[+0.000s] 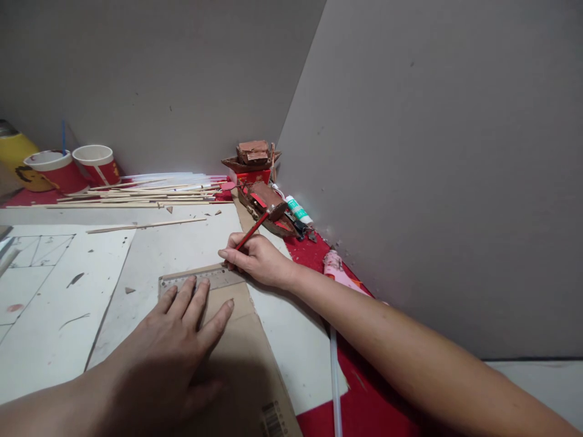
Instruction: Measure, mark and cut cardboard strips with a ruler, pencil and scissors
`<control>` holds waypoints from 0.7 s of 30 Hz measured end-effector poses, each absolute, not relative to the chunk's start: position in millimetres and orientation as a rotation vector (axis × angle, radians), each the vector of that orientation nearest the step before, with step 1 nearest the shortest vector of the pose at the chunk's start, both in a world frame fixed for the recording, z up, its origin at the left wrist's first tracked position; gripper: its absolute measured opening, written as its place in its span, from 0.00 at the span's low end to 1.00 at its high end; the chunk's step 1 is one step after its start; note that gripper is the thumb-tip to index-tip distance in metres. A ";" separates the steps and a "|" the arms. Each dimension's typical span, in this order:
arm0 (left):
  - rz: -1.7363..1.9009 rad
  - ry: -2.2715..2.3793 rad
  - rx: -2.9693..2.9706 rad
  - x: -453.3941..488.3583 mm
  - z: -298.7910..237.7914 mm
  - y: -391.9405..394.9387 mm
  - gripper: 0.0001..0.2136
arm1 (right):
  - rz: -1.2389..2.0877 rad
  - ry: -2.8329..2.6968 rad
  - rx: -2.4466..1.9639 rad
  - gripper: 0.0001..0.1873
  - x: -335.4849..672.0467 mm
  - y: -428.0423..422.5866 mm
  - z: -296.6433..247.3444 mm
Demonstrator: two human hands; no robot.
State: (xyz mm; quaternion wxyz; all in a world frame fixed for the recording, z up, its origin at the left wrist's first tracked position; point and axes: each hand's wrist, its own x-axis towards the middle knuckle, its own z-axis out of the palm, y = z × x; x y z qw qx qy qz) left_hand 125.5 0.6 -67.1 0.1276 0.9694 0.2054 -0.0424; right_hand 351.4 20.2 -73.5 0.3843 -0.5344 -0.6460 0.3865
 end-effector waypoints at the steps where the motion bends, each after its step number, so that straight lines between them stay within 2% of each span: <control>1: -0.116 0.595 2.822 125.4 -67.4 0.5 0.40 | 0.985 -1.647 -1.361 0.20 351.4 20.3 -73.6; 21: -0.178 0.595 2.806 127.1 -63.5 1.0 0.40 | 0.997 -1.593 -1.384 0.23 349.3 16.8 -73.1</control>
